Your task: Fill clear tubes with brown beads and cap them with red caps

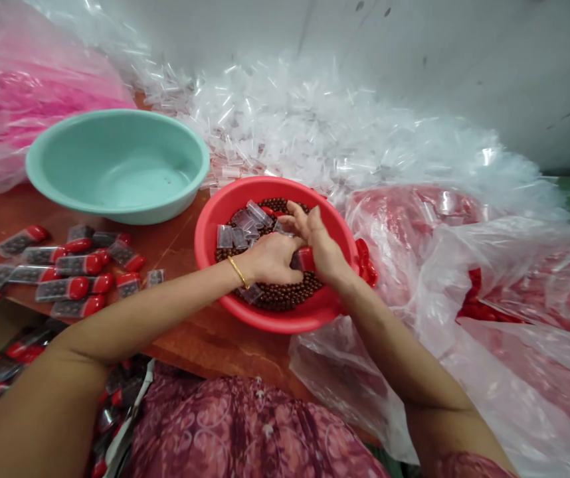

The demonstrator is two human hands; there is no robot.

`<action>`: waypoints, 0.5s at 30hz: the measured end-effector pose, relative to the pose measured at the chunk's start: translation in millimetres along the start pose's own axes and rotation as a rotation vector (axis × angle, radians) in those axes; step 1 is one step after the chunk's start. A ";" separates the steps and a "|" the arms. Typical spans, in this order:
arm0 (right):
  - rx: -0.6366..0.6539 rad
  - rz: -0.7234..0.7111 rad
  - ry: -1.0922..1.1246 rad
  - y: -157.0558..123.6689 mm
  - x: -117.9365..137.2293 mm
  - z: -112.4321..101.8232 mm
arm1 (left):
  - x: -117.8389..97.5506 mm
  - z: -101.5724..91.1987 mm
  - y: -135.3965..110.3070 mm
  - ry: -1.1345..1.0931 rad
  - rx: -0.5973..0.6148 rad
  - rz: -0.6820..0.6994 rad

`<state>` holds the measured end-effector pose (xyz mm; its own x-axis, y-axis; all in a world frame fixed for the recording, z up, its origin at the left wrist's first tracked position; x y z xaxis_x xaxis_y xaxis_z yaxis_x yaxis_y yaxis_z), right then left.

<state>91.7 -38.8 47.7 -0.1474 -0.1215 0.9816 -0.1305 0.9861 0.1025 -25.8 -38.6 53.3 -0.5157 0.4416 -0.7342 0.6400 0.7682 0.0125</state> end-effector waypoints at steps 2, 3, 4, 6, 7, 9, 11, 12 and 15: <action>0.018 -0.005 0.077 8.0 9.3 -3.4 | -3.9 -13.1 -4.6 -0.026 -0.043 -0.004; 0.021 -0.005 0.097 12.1 12.4 -7.3 | -4.4 -22.9 -10.1 -0.039 -0.076 -0.016; 0.012 -0.005 0.088 15.8 14.1 -12.8 | -3.3 -34.6 -18.5 -0.045 -0.122 -0.041; -0.004 -0.009 -0.045 21.2 13.1 -25.9 | 5.9 -62.1 -44.5 0.005 -0.234 -0.155; 0.012 -0.015 -0.179 22.9 10.8 -32.2 | 14.3 -76.3 -61.8 0.078 -0.290 -0.250; 0.120 -0.030 -0.572 24.6 4.4 -40.4 | 37.2 -102.4 -101.4 0.328 -0.334 -0.505; 0.300 -0.060 -0.990 25.1 -2.5 -40.4 | 63.8 -122.2 -141.3 0.622 -0.234 -0.810; 0.390 -0.087 -1.148 25.4 -5.7 -37.2 | 76.1 -129.5 -158.7 0.751 -0.146 -0.936; 0.619 -0.224 -1.366 28.4 -14.9 -18.2 | 97.3 -140.5 -190.2 0.859 -0.042 -1.010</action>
<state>108.0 -6.9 38.9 -0.7924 -0.6096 0.0211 -0.6009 0.7743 -0.1983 -277.7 -76.7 74.9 -0.9553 -0.1902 0.2263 -0.2455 0.9368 -0.2492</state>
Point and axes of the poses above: each hand's wrist, its own y-axis towards the middle knuckle, its own z-axis out of the palm, x = y × z, the point moved 1 cm from there along y, towards the middle knuckle, and after that the axes turned 6 degrees about -z, right-handed, at the moved point
